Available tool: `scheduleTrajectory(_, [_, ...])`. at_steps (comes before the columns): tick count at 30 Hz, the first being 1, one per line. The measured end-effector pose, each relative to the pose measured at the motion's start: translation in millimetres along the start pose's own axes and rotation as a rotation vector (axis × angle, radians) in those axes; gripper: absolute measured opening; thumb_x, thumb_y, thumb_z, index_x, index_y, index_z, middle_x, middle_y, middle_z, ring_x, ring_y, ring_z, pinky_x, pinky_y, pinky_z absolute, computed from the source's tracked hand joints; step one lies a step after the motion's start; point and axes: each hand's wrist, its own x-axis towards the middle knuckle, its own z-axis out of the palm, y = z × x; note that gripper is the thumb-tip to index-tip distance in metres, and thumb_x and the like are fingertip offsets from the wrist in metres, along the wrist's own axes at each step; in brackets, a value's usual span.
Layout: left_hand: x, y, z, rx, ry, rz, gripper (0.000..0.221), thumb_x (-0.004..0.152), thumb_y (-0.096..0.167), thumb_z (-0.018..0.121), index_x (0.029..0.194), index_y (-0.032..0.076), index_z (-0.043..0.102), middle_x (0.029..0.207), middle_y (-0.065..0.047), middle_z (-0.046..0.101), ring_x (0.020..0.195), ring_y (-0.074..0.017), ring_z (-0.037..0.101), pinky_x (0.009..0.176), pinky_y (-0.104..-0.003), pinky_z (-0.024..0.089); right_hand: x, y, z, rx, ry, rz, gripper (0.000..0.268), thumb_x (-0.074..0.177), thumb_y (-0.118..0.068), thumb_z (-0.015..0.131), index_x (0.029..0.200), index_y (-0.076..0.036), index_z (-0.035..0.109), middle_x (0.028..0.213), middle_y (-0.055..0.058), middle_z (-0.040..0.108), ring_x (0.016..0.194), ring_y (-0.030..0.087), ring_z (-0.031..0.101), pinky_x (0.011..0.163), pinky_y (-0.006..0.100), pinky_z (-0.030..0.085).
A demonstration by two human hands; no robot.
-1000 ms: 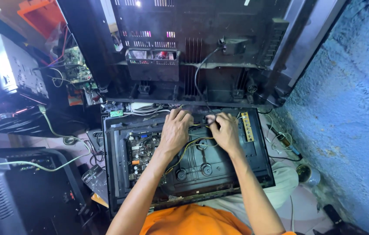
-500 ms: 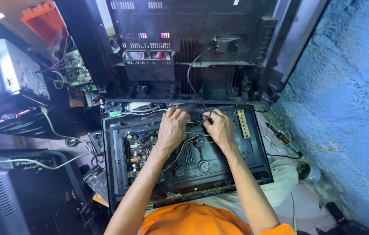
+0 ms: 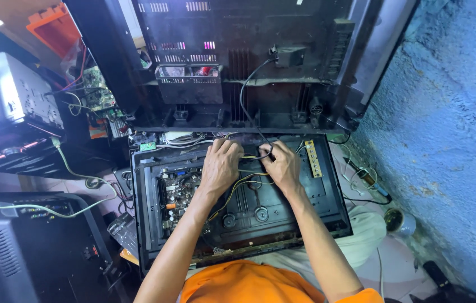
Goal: Connecting internal wiring and attaching the back cover of a television
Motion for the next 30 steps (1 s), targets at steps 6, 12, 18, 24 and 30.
scheduleTrajectory(6, [3,4,-6,0.004,0.01,-0.005,0.016,0.1,0.029,0.054,0.09,0.019,0.062,0.096,-0.003,0.064,0.115,-0.0281,0.058,0.088,-0.039,0.047,8,-12,-13,0.078,-0.063,0.019,0.004,0.095,-0.025,0.072,0.096,-0.023,0.075,0.086,0.001,0.071,0.082,0.03,0.072,0.066,0.041,0.057])
scheduleTrajectory(12, [7,7,-15,-0.038,0.025,-0.006,0.015,0.102,0.028,0.053,0.094,0.02,0.063,0.101,-0.001,0.065,0.114,-0.027,0.057,0.087,-0.037,0.047,-3,-28,-23,0.121,-0.119,0.06,0.031,0.093,-0.004,0.054,0.116,-0.011,0.073,0.098,0.012,0.068,0.092,0.039,0.068,0.08,0.047,0.055])
scheduleTrajectory(18, [14,8,-25,-0.069,-0.02,-0.012,0.014,0.101,0.027,0.053,0.095,0.02,0.064,0.102,-0.001,0.066,0.116,-0.0275,0.056,0.09,-0.038,0.045,-15,-20,-23,0.319,-0.136,0.106,0.03,0.093,-0.002,0.054,0.109,-0.012,0.078,0.104,0.008,0.069,0.101,0.033,0.07,0.091,0.042,0.053])
scheduleTrajectory(24, [19,6,-28,-0.072,-0.023,-0.009,0.014,0.102,0.022,0.051,0.095,0.019,0.063,0.106,-0.002,0.066,0.115,-0.0278,0.056,0.089,-0.037,0.046,-4,-45,-31,0.372,-0.045,0.171,0.025,0.092,-0.017,0.064,0.111,-0.008,0.078,0.107,0.007,0.072,0.103,0.026,0.07,0.095,0.039,0.053])
scheduleTrajectory(30, [22,3,-28,-0.095,-0.053,-0.018,0.014,0.101,0.018,0.051,0.097,0.019,0.064,0.108,-0.003,0.066,0.116,-0.029,0.056,0.09,-0.038,0.046,-2,-41,-3,0.222,0.129,0.054,0.033,0.099,-0.011,0.066,0.13,0.0,0.07,0.1,0.013,0.073,0.093,0.031,0.068,0.092,0.044,0.051])
